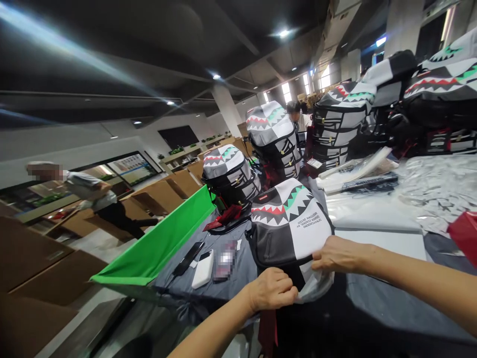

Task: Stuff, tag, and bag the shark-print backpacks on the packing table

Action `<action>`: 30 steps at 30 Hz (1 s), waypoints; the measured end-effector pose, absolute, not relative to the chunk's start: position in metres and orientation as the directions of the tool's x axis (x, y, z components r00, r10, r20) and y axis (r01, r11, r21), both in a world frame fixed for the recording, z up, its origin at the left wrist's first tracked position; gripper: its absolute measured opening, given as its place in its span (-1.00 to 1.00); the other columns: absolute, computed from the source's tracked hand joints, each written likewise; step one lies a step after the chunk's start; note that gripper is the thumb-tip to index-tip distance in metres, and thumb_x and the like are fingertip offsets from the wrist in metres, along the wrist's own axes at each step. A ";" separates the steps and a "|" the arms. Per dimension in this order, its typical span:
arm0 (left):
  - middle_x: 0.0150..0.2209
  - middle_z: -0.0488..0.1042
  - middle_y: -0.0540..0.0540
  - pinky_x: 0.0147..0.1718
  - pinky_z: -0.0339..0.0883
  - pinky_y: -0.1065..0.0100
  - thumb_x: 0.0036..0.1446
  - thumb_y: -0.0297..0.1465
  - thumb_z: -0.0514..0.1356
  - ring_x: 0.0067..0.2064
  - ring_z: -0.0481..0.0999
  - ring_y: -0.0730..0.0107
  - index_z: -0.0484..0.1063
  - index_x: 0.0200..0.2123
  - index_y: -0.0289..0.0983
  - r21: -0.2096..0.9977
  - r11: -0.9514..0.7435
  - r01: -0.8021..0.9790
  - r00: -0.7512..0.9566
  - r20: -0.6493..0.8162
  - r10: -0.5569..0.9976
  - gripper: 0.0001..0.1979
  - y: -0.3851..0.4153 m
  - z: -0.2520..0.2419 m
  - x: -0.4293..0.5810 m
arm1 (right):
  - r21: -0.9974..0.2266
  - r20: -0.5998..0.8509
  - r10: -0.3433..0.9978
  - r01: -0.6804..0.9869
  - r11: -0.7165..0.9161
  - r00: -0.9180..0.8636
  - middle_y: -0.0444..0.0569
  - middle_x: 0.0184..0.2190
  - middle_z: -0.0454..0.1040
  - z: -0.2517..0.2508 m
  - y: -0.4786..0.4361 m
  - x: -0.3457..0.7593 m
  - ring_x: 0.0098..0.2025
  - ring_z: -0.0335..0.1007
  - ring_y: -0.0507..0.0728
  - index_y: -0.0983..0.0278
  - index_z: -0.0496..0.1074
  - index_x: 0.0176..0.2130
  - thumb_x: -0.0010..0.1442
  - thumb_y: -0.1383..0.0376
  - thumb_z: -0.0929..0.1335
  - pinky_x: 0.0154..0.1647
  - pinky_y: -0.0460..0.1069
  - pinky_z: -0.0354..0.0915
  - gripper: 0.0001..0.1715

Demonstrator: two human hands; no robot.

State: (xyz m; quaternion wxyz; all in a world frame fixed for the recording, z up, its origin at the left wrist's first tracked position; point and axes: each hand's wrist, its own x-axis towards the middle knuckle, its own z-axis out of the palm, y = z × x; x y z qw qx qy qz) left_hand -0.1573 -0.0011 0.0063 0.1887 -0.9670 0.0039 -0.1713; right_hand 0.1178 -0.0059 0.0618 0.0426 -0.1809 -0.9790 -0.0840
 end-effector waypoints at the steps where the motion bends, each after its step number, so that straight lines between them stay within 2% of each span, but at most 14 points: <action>1: -0.63 0.17 0.13 -0.61 -0.04 0.39 0.29 -0.47 0.11 -0.61 0.17 0.52 0.40 -0.37 -0.22 -0.426 -0.904 0.030 0.912 0.382 -0.150 -0.84 0.001 0.007 -0.156 | 0.166 0.118 0.345 0.361 0.918 -0.931 -0.24 -0.49 0.34 0.060 -0.006 0.119 -0.53 0.12 0.02 0.25 0.39 -0.40 0.22 0.58 0.35 -0.55 0.02 -0.18 -0.73; 3: -0.65 0.13 0.14 -0.62 -0.10 0.38 0.21 -0.51 0.14 -0.63 0.12 0.53 0.40 -0.38 -0.23 -0.508 -0.861 0.023 0.824 0.497 -0.271 -0.88 0.004 0.011 -0.153 | 0.194 0.147 0.332 0.356 0.914 -0.932 -0.24 -0.49 0.32 0.057 -0.006 0.121 -0.56 0.08 0.03 0.23 0.37 -0.41 0.22 0.51 0.39 -0.58 0.03 -0.20 -0.76; 6: -0.63 0.13 0.13 -0.62 -0.10 0.35 0.23 -0.43 0.20 -0.61 0.12 0.53 0.33 -0.48 -0.25 -0.522 -0.849 0.076 0.771 0.571 -0.283 -0.79 -0.003 0.017 -0.154 | 0.250 0.193 0.284 0.327 0.911 -0.939 -0.22 -0.50 0.31 0.053 -0.006 0.125 -0.59 0.02 0.03 0.22 0.32 -0.42 0.23 0.53 0.36 -0.60 0.04 -0.21 -0.72; 9: -0.62 0.12 0.12 -0.61 -0.10 0.35 0.25 -0.34 0.25 -0.60 0.14 0.54 0.27 -0.52 -0.25 -0.501 -0.862 0.079 0.808 0.538 -0.239 -0.68 -0.017 0.011 -0.160 | 0.331 0.216 0.261 0.322 0.887 -0.941 -0.20 -0.48 0.33 0.051 -0.013 0.130 -0.59 0.06 0.04 0.21 0.29 -0.39 0.23 0.60 0.27 -0.60 0.05 -0.17 -0.68; 13: -0.58 0.20 0.10 -0.60 -0.04 0.37 0.21 -0.41 0.21 -0.58 0.21 0.53 0.39 -0.39 -0.29 -0.487 -0.871 0.065 0.878 0.442 -0.182 -0.88 -0.037 -0.014 -0.169 | 0.442 0.319 0.217 0.347 0.827 -0.923 -0.15 -0.44 0.34 0.036 -0.033 0.138 -0.52 0.20 0.07 0.21 0.31 -0.31 0.28 0.57 0.20 -0.53 0.06 -0.05 -0.71; 17: -0.49 0.36 0.03 -0.56 0.09 0.37 0.20 -0.47 0.19 -0.52 0.32 0.51 0.48 -0.24 -0.35 -0.460 -0.878 0.137 0.875 0.472 -0.111 -0.91 -0.043 -0.032 -0.173 | 0.411 0.517 0.208 0.454 0.791 -0.830 -0.11 -0.43 0.42 0.000 -0.052 0.143 -0.51 0.24 0.06 0.26 0.37 -0.21 0.37 0.53 0.10 -0.50 0.03 0.08 -0.65; 21: -0.34 0.51 -0.08 -0.45 0.29 0.36 0.27 -0.47 0.14 -0.37 0.46 0.44 0.49 -0.11 -0.39 -0.417 -0.889 0.187 0.890 0.455 -0.027 -0.81 -0.048 -0.034 -0.182 | 0.160 0.662 0.339 0.568 0.807 -0.668 -0.13 -0.47 0.43 -0.051 -0.072 0.142 -0.54 0.29 0.04 0.24 0.36 -0.23 0.40 0.49 0.06 -0.53 -0.02 0.15 -0.61; 22: -0.35 0.51 -0.08 -0.44 0.30 0.36 0.28 -0.47 0.14 -0.37 0.46 0.43 0.49 -0.11 -0.39 -0.399 -0.897 0.190 0.890 0.455 -0.014 -0.82 -0.051 -0.033 -0.184 | 0.035 0.680 0.429 0.610 0.792 -0.595 -0.14 -0.48 0.43 -0.063 -0.077 0.142 -0.55 0.30 0.04 0.21 0.36 -0.24 0.41 0.46 0.08 -0.54 -0.02 0.16 -0.64; 24: -0.46 0.47 -0.03 -0.49 0.27 0.37 0.27 -0.48 0.16 -0.46 0.41 0.46 0.49 -0.21 -0.37 -0.338 -0.925 0.173 0.858 0.513 -0.027 -0.89 -0.059 -0.029 -0.183 | -0.350 0.659 0.688 0.686 0.637 -0.303 -0.14 -0.48 0.43 -0.079 -0.086 0.143 -0.53 0.33 0.05 0.18 0.36 -0.23 0.40 0.31 0.17 -0.53 -0.05 0.22 -0.78; 25: -0.51 0.43 -0.01 -0.51 0.26 0.38 0.26 -0.50 0.16 -0.50 0.38 0.47 0.47 -0.27 -0.35 -0.290 -0.942 0.171 0.827 0.562 -0.024 -0.91 -0.063 -0.025 -0.179 | -0.582 0.575 0.812 0.647 0.493 -0.102 -0.12 -0.44 0.45 -0.084 -0.088 0.143 -0.49 0.37 0.07 0.17 0.36 -0.21 0.38 0.19 0.22 -0.51 -0.05 0.26 -0.82; 26: -0.52 0.43 -0.02 -0.50 0.28 0.38 0.26 -0.50 0.16 -0.51 0.39 0.45 0.46 -0.30 -0.34 -0.227 -0.955 0.192 0.794 0.608 0.016 -0.91 -0.066 -0.021 -0.172 | -0.784 0.434 0.897 0.526 0.330 0.084 -0.09 -0.41 0.46 -0.085 -0.088 0.142 -0.45 0.41 0.10 0.17 0.36 -0.19 0.34 0.05 0.26 -0.51 -0.05 0.30 -0.74; 27: -0.49 0.47 -0.06 -0.47 0.33 0.37 0.28 -0.49 0.13 -0.47 0.44 0.41 0.46 -0.29 -0.34 -0.140 -0.959 0.246 0.770 0.629 0.106 -0.89 -0.067 -0.016 -0.163 | -0.915 0.267 0.942 0.361 0.181 0.204 -0.07 -0.39 0.47 -0.084 -0.085 0.140 -0.42 0.43 0.12 0.18 0.35 -0.19 0.28 -0.09 0.29 -0.52 -0.05 0.31 -0.60; 28: -0.43 0.53 -0.13 -0.42 0.39 0.35 0.31 -0.46 0.10 -0.40 0.51 0.35 0.47 -0.22 -0.36 -0.020 -0.942 0.334 0.751 0.609 0.253 -0.85 -0.067 -0.011 -0.152 | -0.975 0.124 0.961 0.210 0.072 0.247 -0.06 -0.39 0.46 -0.080 -0.081 0.136 -0.41 0.42 0.14 0.19 0.35 -0.21 0.19 -0.20 0.32 -0.53 -0.04 0.30 -0.47; 30: -0.30 0.60 -0.22 -0.32 0.46 0.29 0.40 -0.35 0.00 -0.29 0.59 0.24 0.48 -0.09 -0.36 0.271 -0.789 0.552 0.687 0.389 0.614 -0.71 -0.062 0.000 -0.127 | -0.998 -0.006 0.976 0.059 -0.019 0.219 -0.10 -0.44 0.40 -0.071 -0.070 0.123 -0.45 0.34 0.12 0.20 0.36 -0.28 0.01 -0.32 0.38 -0.56 -0.05 0.24 -0.33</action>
